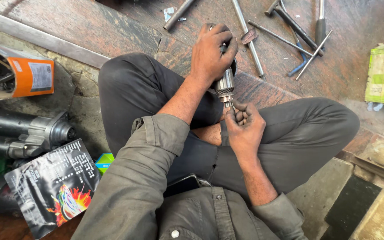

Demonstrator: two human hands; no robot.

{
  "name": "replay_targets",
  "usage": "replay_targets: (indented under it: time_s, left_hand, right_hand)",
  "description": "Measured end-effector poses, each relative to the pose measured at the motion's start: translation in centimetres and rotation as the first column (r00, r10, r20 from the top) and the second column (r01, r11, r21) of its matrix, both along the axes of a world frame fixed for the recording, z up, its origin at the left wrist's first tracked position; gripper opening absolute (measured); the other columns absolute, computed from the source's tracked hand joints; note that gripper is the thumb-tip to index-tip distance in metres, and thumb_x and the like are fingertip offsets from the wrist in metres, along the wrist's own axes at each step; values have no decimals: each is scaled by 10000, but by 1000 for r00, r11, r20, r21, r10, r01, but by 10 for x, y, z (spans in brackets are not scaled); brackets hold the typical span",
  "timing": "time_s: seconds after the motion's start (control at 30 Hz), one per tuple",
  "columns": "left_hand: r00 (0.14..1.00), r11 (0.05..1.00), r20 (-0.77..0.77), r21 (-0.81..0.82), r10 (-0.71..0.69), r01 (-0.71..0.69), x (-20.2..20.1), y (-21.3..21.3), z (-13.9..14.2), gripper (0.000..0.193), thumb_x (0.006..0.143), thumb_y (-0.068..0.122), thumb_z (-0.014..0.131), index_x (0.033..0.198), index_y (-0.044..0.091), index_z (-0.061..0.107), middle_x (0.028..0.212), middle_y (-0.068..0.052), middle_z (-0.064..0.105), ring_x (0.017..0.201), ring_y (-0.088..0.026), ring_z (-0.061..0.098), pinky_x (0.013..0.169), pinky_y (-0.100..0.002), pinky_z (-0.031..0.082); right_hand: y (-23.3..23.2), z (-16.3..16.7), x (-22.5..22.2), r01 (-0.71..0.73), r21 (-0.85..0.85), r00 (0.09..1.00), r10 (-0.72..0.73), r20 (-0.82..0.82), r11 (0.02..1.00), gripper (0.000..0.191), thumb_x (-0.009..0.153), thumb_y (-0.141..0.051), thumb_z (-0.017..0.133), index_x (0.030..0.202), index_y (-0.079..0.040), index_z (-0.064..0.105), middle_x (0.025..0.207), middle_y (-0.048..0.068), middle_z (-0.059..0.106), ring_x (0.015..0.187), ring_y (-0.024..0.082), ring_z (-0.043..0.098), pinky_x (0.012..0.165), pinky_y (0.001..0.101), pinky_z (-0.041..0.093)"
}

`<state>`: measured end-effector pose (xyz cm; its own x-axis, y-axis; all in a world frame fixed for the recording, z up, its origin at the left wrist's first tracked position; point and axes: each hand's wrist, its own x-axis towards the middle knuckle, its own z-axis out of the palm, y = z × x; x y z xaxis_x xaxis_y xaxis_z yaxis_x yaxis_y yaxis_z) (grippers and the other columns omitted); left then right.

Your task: The person sits on the floor of an auto-electrical repair shop and repairs a starter motor, holding the cylindrical armature in one hand while working on its commutator and brush end with the other hand, using a small hand tool. Starter motor housings, sockets, pliers and a box of bolts lie scattered on the floor around them.

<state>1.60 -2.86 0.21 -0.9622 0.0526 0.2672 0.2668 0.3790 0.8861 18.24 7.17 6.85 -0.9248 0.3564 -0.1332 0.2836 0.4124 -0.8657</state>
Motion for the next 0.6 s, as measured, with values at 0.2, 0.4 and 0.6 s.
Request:
replay_targets:
  time_s: [0.2, 0.4, 0.6]
  left_hand:
    - [1000, 1000, -12, 18, 15, -15, 1, 0, -2, 191, 905, 240, 673, 904, 63, 747, 1015, -38, 694, 1019, -315, 615, 861, -430, 541]
    - [998, 999, -51, -8, 42, -42, 1, 0, -5, 194, 911, 254, 677, 926, 75, 749, 1042, -27, 701, 1079, -290, 626, 873, -424, 549]
    - [999, 998, -20, -49, 38, -39, 0, 0, -7, 200, 916, 274, 679, 901, 86, 747, 1019, -12, 693, 1026, -274, 624, 835, -415, 547]
  right_hand:
    - [0, -2, 1, 10, -10, 1000, -10, -28, 1000, 113, 933, 29, 733, 1009, 57, 654, 683, -82, 508, 608, -27, 397, 507, 198, 304]
    - [0, 3, -3, -36, 61, 999, 37, -9, 997, 147, 907, 42, 730, 1024, 56, 643, 672, -65, 507, 600, -24, 403, 501, 204, 312]
    - [-3, 11, -2, -55, 129, 998, 53, 22, 990, 269, 931, 39, 687, 1194, 70, 641, 606, -43, 460, 555, -12, 366, 486, 210, 291]
